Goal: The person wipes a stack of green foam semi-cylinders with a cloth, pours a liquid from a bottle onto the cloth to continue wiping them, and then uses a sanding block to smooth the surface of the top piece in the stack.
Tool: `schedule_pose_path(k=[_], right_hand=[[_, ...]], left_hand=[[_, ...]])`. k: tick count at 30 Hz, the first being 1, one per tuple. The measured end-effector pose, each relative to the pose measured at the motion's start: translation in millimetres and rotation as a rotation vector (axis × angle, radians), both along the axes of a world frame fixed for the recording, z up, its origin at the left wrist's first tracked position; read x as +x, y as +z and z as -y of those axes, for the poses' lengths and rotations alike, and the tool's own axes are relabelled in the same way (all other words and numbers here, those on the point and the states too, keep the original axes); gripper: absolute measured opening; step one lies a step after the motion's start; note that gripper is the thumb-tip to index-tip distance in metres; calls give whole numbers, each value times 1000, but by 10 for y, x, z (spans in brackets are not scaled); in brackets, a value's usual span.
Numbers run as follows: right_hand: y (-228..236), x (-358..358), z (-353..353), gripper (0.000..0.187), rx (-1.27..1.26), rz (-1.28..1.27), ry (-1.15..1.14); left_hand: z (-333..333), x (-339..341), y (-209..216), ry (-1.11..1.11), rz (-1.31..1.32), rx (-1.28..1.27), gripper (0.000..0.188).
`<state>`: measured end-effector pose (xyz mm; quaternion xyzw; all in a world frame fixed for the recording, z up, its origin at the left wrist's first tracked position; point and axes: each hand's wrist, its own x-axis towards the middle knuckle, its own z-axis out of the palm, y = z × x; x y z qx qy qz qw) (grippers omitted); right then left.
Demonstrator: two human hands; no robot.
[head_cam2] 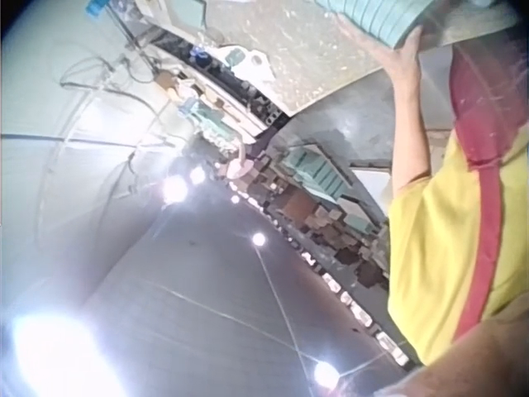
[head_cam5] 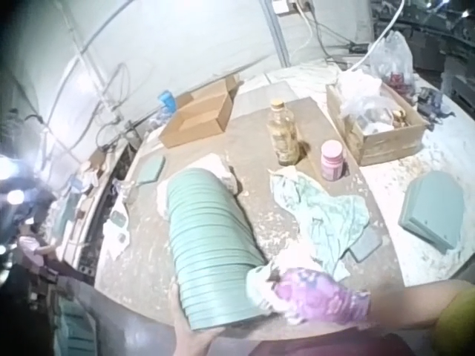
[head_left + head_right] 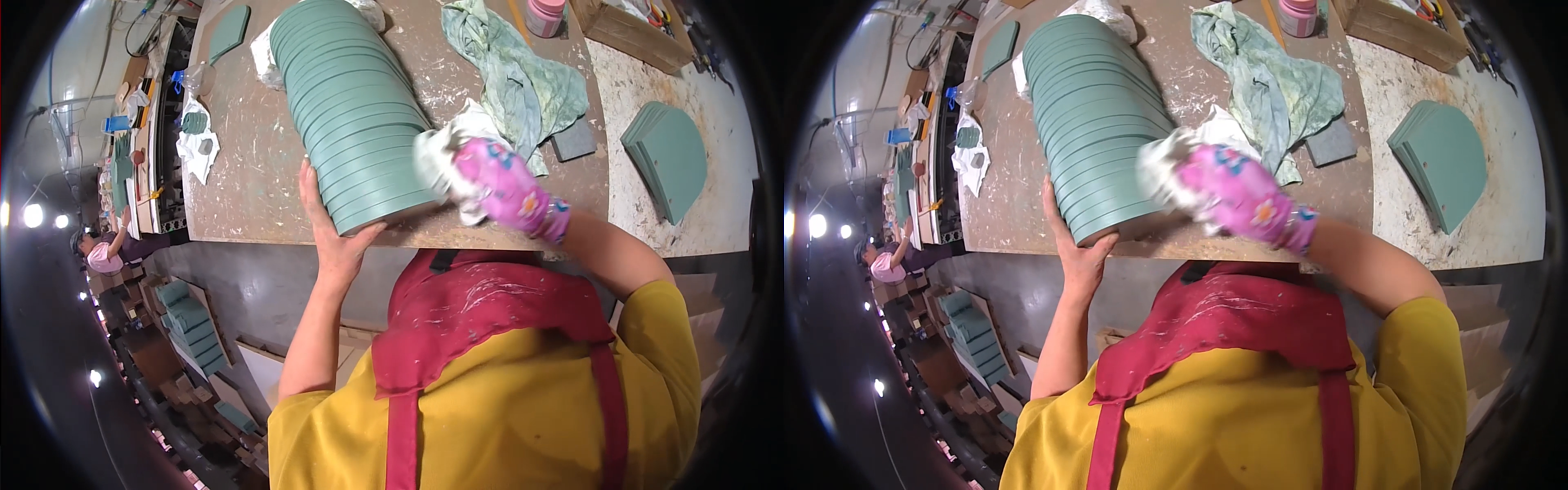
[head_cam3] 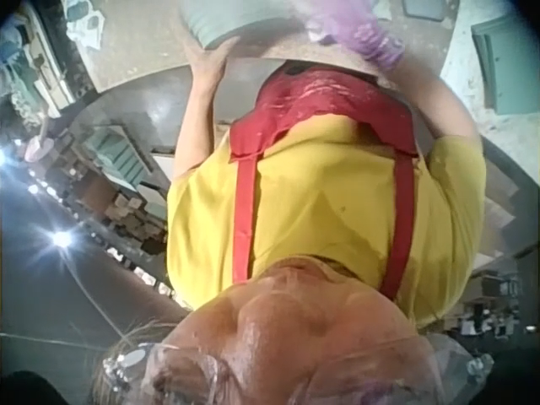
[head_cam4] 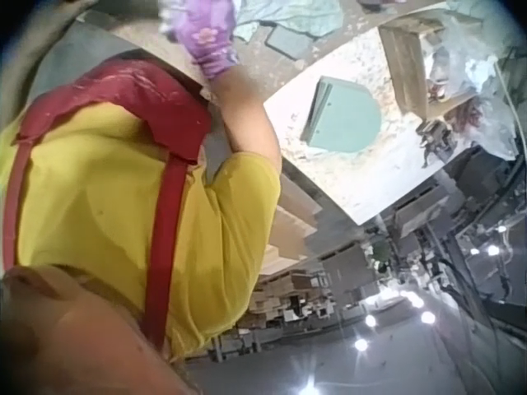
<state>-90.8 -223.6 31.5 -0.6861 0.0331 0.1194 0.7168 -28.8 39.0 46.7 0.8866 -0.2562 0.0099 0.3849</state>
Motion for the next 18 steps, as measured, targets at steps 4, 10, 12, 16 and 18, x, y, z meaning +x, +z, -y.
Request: schedule_pose_path(k=[4,10,12,16,18], right_hand=[[-126,14,449,35,-636,506,-14],[-112,324,-527,37,-503,1019,49],[-50,479,-755,41,-483,818,339],[-79,536,-730,53,-749,778,448],[-232,385,-560,43,-153,591,38]], left_hand=[[-1,17,-41,16,-24,-49,116],[13,31,-58,-26,12,-56,111],[-108,-30,-130,98,-404,-97,96],[-359,4,-253,-21,-488,45,99],[-133,-10,-64,-18,-260,-14,103]])
